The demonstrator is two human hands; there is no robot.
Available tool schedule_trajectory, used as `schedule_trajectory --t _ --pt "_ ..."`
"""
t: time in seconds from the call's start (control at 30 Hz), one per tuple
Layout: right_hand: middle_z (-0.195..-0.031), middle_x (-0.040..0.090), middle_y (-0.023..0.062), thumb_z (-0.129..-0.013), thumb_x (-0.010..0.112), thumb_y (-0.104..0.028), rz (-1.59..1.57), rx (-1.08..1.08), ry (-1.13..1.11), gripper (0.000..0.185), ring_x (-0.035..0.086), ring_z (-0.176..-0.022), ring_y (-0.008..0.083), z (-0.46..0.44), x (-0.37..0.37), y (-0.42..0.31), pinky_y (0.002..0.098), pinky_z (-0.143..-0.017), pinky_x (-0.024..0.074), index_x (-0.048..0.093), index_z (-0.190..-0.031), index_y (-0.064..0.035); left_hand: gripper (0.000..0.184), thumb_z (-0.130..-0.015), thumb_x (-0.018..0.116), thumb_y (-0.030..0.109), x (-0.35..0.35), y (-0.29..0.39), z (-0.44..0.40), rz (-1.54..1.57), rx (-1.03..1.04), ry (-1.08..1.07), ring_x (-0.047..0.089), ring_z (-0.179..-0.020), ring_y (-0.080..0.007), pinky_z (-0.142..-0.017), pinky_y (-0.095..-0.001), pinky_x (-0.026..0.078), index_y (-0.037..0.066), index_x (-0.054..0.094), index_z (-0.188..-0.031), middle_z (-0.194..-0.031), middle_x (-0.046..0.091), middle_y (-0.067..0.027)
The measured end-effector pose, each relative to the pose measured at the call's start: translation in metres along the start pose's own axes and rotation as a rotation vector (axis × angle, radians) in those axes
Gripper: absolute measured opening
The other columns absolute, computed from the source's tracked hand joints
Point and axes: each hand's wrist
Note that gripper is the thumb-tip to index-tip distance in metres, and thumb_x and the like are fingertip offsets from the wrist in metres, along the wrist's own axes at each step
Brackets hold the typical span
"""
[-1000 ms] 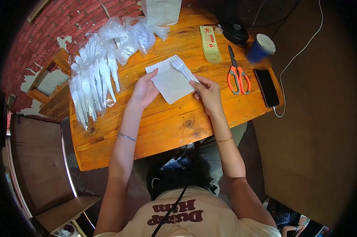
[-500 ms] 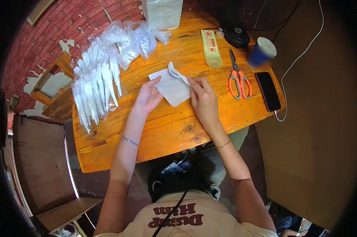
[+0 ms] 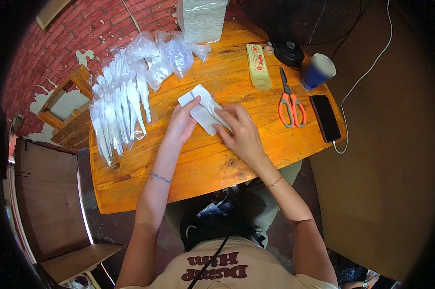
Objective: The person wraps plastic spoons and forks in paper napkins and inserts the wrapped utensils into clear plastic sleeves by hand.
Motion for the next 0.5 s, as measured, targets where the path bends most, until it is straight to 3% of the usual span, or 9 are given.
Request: schedule_trajectory --t 0.07,0.17,0.27,0.37,0.5 --pt "-0.093 0.056 0.0144 -0.079 0.064 -0.011 -0.148 0.098 0.125 0.035 0.058 -0.083 0.0251 -0.003 0.004 -0.004 0.0333 -0.068 0.0475 0.057 -0.113 -0.0025 0.035 -0.091 0.049 0.012 0.003 0.003 0.003 -0.005 0.004 -0.020 0.055 -0.107 -0.0261 -0.094 -0.0372 0.044 -0.007 0.044 -0.120 -0.114 0.057 -0.0181" --pt "-0.084 0.060 0.0168 -0.084 0.061 -0.017 -0.315 0.416 0.014 0.031 0.059 -0.076 0.0240 -0.001 0.009 -0.001 0.0316 -0.064 0.0460 0.057 -0.109 0.0018 0.034 -0.091 0.048 0.012 0.007 0.006 0.005 -0.042 0.026 -0.025 0.055 -0.107 -0.0265 -0.094 -0.0371 0.044 -0.006 0.044 -0.119 -0.114 0.057 -0.0182" --pt "-0.075 0.060 0.0161 -0.086 0.058 -0.019 -0.321 0.497 -0.143 0.028 0.057 -0.064 0.0216 0.001 0.008 0.003 0.0304 -0.059 0.0441 0.058 -0.104 0.0034 0.033 -0.091 0.049 0.012 0.004 0.007 0.004 -0.071 0.024 -0.029 0.056 -0.107 -0.0260 -0.093 -0.0368 0.045 -0.005 0.044 -0.119 -0.114 0.057 -0.0174" --pt "-0.072 0.059 0.0107 -0.087 0.057 -0.017 -0.334 0.500 -0.137 0.025 0.053 -0.058 0.0171 0.002 0.009 0.008 0.0295 -0.055 0.0419 0.059 -0.099 0.0039 0.029 -0.089 0.053 0.010 0.003 0.012 0.005 -0.074 -0.018 -0.016 0.059 -0.100 -0.0228 -0.087 -0.0339 0.048 -0.004 0.049 -0.113 -0.109 0.059 -0.0148" --pt "-0.066 0.053 0.0016 -0.089 0.056 -0.017 -0.599 0.591 -0.090 0.022 0.044 -0.052 0.0083 0.003 0.011 0.014 0.0238 -0.048 0.0363 0.060 -0.098 0.0017 0.028 -0.085 0.059 0.008 0.007 0.017 0.012 -0.175 -0.085 -0.119 0.060 -0.097 -0.0201 -0.083 -0.0325 0.049 -0.003 0.053 -0.109 -0.107 0.060 -0.0122"
Point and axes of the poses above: each hand's wrist, its own z-axis away from the middle knuckle, its own x-axis out of the palm, y = z × x
